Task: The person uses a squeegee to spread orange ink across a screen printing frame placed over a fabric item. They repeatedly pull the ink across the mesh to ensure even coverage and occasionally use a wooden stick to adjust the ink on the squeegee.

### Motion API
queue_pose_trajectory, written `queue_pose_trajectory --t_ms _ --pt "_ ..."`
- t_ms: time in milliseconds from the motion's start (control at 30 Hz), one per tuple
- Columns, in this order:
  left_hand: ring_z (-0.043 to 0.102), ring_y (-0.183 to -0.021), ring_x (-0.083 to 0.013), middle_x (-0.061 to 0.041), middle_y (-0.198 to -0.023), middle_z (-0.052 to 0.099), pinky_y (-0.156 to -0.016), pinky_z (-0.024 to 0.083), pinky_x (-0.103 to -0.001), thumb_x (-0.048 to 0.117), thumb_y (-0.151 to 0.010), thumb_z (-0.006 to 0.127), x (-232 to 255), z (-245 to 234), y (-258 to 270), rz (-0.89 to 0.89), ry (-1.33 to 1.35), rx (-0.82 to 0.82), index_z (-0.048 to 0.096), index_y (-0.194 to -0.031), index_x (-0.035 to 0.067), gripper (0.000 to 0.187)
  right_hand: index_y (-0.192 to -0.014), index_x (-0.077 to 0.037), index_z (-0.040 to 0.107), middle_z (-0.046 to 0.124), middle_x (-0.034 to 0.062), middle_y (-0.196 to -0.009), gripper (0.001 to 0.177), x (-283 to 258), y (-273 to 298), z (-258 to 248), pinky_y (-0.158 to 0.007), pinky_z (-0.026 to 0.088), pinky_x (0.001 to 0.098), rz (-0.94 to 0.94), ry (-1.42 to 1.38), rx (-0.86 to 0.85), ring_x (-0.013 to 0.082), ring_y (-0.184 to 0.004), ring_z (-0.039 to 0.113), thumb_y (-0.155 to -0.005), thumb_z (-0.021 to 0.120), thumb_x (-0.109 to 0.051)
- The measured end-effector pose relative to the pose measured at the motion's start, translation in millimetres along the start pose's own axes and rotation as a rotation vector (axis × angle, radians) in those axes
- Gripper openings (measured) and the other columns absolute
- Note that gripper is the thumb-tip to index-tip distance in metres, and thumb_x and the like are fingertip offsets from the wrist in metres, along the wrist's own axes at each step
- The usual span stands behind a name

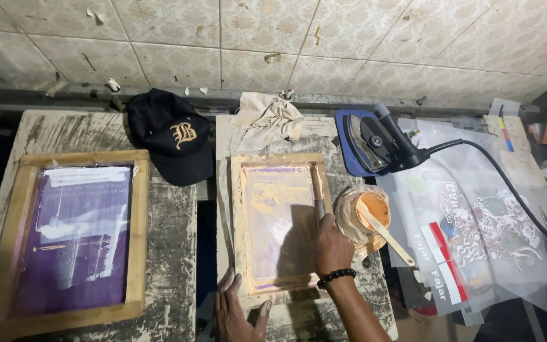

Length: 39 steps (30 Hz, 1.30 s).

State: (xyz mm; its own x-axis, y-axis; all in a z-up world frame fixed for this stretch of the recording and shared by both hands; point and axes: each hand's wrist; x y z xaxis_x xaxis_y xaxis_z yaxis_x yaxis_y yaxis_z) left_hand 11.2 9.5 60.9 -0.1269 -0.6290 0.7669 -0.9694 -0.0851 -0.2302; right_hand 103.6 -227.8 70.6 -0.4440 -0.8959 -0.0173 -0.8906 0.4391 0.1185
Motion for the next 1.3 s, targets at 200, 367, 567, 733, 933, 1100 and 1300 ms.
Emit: queue_pose_trajectory --t_ms 200,367,567,733,933,1100,1300 --pt "0.052 -0.136 -0.0334 -0.013 -0.15 0.053 -0.111 0.046 -0.049 0.059 -0.089 0.069 -16.6 10.8 11.1 -0.025 -0.097 -0.094 0.053 -0.143 0.01 0.075 -0.111 -0.008 0.04 0.052 0.0014 -0.052 0.009 -30.1 18.1 -8.5 -0.035 0.034 0.0352 -0.178 -0.149 0.05 0.0208 -0.039 0.044 -0.104 0.043 -0.005" --pt "0.054 -0.134 -0.0365 -0.015 -0.151 0.054 -0.107 0.046 -0.05 0.058 -0.088 0.068 -25.4 12.2 -5.3 0.008 -0.053 -0.087 0.051 -0.144 0.008 0.077 -0.108 -0.009 0.045 0.053 0.0023 -0.057 0.022 -22.2 -14.9 -36.8 -0.032 0.039 0.0323 0.04 -0.258 -0.06 0.0189 -0.041 0.046 -0.108 0.023 -0.013" --pt "0.052 -0.138 -0.0351 -0.014 -0.151 0.055 -0.111 0.042 -0.051 0.057 -0.087 0.07 -19.6 9.4 7.9 -0.058 -0.029 -0.096 0.052 -0.143 0.009 0.076 -0.106 -0.008 0.042 0.05 0.0001 -0.053 0.013 -30.0 -5.6 -15.3 -0.033 0.037 0.0337 -0.028 -0.198 -0.023 0.0186 -0.04 0.044 -0.109 0.031 -0.013" --pt "0.052 -0.136 -0.0353 -0.014 -0.151 0.053 -0.112 0.043 -0.05 0.054 -0.084 0.076 -14.1 2.8 -2.2 -0.021 -0.047 -0.081 0.052 -0.141 0.008 0.076 -0.113 -0.008 0.041 0.063 0.0081 -0.063 0.009 -21.9 -19.6 -28.7 -0.04 0.047 0.043 -0.031 -0.234 -0.07 0.029 -0.047 0.056 -0.107 0.037 -0.014" --pt "0.045 -0.144 -0.031 -0.01 -0.156 0.049 -0.117 0.04 -0.047 0.048 -0.081 0.083 -7.7 -3.6 1.2 -0.133 -0.052 -0.166 0.053 -0.143 0.01 0.079 -0.109 -0.006 0.039 0.066 0.0234 -0.071 0.013 -29.0 -39.5 -4.6 -0.056 0.046 0.0614 0.0 -0.066 -0.006 0.0509 -0.068 0.063 -0.097 0.042 -0.005" --pt "0.049 -0.14 -0.033 -0.011 -0.153 0.052 -0.114 0.04 -0.049 0.047 -0.08 0.084 0.7 -12.9 -4.3 -0.116 0.002 -0.16 0.054 -0.141 0.01 0.078 -0.121 -0.007 0.043 0.067 0.0101 -0.066 0.014 -33.6 -40.3 -25.2 -0.039 0.053 0.0389 -0.021 -0.124 -0.046 0.026 -0.046 0.058 -0.108 0.042 -0.011" --pt "0.049 -0.143 -0.0302 -0.009 -0.155 0.052 -0.112 0.043 -0.047 0.059 -0.085 0.072 -14.8 1.6 3.9 -0.057 -0.073 -0.103 0.054 -0.144 0.012 0.078 -0.118 -0.003 0.04 0.063 0.0143 -0.053 0.026 -33.3 -69.4 -10.4 -0.108 0.041 0.0611 -0.039 -0.049 0.008 0.0466 -0.066 0.065 -0.093 0.044 0.003"
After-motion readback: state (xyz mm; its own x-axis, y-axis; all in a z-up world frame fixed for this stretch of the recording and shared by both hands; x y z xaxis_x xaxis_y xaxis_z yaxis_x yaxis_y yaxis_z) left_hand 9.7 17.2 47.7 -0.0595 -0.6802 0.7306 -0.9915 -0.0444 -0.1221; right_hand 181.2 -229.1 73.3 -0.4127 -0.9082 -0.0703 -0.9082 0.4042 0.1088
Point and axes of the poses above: each hand's wrist, its own y-axis away from the middle knuckle, its own z-axis out of the palm, x = y × z
